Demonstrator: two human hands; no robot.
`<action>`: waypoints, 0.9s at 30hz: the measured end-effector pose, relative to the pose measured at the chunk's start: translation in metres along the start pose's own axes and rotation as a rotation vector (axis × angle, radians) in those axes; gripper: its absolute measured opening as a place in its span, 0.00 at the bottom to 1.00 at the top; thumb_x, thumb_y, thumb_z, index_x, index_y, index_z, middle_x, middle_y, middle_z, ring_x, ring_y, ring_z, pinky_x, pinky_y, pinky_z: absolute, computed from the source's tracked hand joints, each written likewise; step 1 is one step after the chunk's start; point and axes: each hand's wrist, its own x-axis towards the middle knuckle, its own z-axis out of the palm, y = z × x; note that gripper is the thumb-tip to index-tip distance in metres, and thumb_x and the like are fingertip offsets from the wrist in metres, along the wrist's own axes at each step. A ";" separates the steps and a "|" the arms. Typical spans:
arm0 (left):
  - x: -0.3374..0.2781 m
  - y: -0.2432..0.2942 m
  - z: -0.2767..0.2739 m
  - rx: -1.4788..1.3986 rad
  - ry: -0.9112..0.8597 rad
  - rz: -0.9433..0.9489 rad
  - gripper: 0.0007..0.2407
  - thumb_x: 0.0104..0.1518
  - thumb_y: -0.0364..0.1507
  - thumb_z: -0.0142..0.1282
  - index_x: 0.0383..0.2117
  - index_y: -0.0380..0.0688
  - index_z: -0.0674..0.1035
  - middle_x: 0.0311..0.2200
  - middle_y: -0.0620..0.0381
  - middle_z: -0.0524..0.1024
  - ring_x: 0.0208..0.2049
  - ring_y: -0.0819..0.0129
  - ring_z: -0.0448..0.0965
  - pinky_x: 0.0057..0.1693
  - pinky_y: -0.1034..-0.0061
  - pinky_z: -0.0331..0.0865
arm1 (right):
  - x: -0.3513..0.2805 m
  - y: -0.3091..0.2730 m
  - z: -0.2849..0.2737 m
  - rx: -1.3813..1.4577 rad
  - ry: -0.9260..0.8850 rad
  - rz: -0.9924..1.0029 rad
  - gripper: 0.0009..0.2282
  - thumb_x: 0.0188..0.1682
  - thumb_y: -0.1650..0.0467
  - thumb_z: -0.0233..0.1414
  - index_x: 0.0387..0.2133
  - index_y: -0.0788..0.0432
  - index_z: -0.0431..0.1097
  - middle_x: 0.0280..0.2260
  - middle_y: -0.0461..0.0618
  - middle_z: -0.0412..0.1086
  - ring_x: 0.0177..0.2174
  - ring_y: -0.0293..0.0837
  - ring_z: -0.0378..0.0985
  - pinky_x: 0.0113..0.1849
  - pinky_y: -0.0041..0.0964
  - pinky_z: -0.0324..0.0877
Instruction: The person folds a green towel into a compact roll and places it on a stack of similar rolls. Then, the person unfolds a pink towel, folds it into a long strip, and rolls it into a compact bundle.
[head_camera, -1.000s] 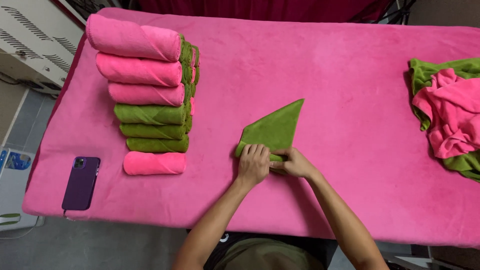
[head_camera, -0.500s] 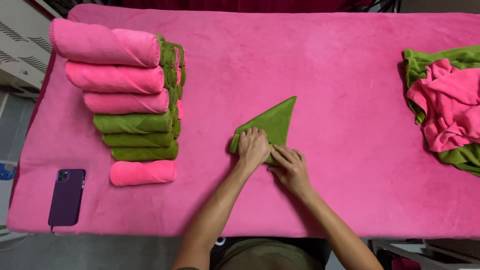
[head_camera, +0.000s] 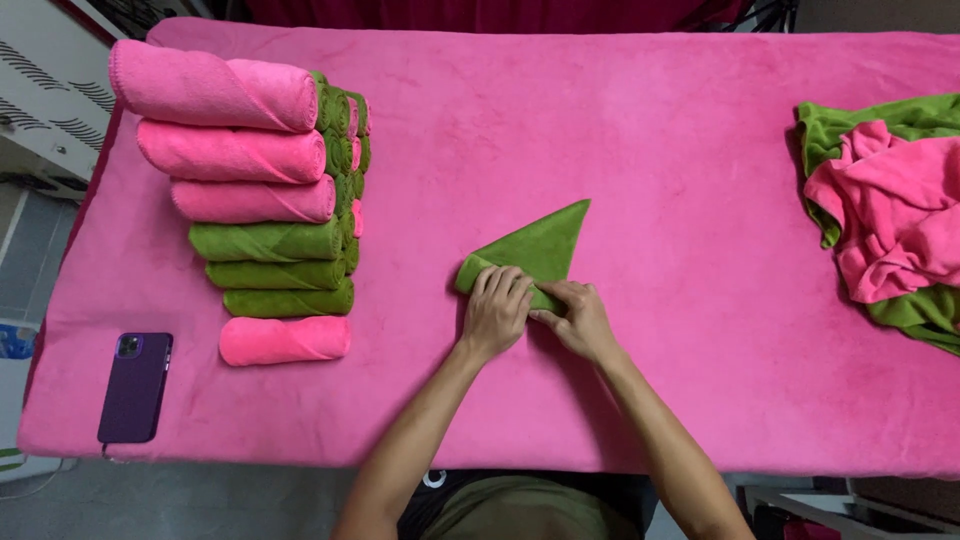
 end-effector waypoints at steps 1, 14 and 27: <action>-0.007 0.004 -0.008 0.001 -0.003 0.000 0.10 0.69 0.34 0.44 0.44 0.44 0.78 0.42 0.51 0.74 0.52 0.56 0.77 0.64 0.59 0.64 | -0.001 -0.008 0.001 0.003 0.000 0.001 0.20 0.41 0.67 0.66 0.49 0.54 0.79 0.43 0.53 0.80 0.46 0.58 0.82 0.46 0.53 0.69; -0.043 -0.004 -0.012 0.005 -0.005 -0.001 0.16 0.72 0.39 0.37 0.39 0.48 0.79 0.39 0.56 0.76 0.54 0.58 0.77 0.68 0.50 0.56 | -0.022 -0.041 0.024 0.427 -0.187 0.362 0.16 0.49 0.66 0.61 0.47 0.61 0.79 0.45 0.64 0.79 0.50 0.62 0.80 0.50 0.58 0.71; -0.024 -0.005 0.002 0.047 -0.025 0.025 0.14 0.66 0.39 0.44 0.23 0.52 0.76 0.28 0.59 0.76 0.43 0.62 0.79 0.62 0.56 0.61 | 0.030 0.046 -0.049 -0.159 -0.099 0.158 0.15 0.44 0.64 0.66 0.41 0.58 0.75 0.65 0.59 0.59 0.64 0.69 0.56 0.56 0.68 0.57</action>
